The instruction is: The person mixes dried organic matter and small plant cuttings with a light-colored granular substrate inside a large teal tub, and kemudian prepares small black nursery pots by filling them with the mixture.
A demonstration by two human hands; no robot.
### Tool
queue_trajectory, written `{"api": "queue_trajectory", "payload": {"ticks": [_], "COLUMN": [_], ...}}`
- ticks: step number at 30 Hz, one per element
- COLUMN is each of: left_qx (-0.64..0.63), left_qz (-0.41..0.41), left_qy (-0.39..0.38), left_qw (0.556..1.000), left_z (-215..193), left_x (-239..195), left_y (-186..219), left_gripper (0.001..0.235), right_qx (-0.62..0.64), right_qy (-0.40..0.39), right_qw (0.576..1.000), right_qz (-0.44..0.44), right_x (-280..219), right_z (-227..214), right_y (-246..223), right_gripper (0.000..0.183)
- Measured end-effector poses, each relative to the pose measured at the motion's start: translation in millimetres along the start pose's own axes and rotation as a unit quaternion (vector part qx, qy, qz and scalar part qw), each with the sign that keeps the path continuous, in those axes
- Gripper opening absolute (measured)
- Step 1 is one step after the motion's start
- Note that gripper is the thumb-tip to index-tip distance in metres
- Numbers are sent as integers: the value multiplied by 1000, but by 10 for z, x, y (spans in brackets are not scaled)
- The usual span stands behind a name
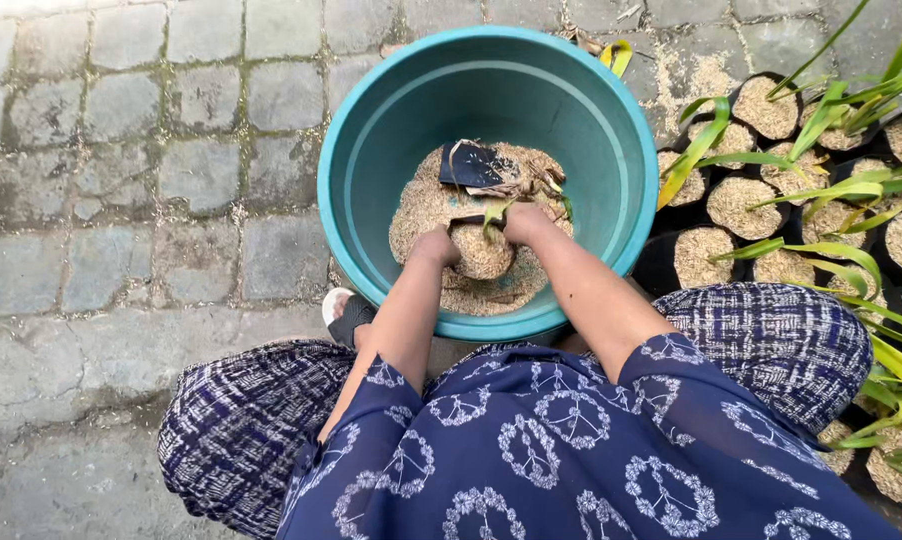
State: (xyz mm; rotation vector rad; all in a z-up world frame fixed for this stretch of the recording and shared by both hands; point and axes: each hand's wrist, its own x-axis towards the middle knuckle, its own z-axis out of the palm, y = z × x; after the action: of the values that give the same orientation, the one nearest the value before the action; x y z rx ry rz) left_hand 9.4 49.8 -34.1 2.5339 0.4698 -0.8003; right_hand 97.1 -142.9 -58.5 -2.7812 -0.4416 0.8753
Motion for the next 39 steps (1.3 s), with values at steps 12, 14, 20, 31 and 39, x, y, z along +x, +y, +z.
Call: {"api": "queue_trajectory", "payload": {"ticks": [12,14,20,31,39], "left_qx": [-76,-87,-148,-164,-270], "left_qz": [41,45,59,96,-73], "left_qy": [-14,-14,13,-24,30], "left_qw": [996,995,987,981,960], "left_z": [341,509,445,671,206], "left_x": [750,1087,961,928,1406], "left_y": [154,170,246,325,-472], "left_gripper": [57,53,31,32,42], "right_qx": [40,51,40,19,153], "right_qy": [-28,-28,-67,-70,-212], "right_qw": [999,998,997,994,965], "right_qz": [16,12,8,79,37], "right_x": [14,-60,-58,478,449], "right_z": [-191,-407,-418,187,-319], "right_y": [-87,-187,-220,147,126], "right_gripper": [44,45,52,37,62]}}
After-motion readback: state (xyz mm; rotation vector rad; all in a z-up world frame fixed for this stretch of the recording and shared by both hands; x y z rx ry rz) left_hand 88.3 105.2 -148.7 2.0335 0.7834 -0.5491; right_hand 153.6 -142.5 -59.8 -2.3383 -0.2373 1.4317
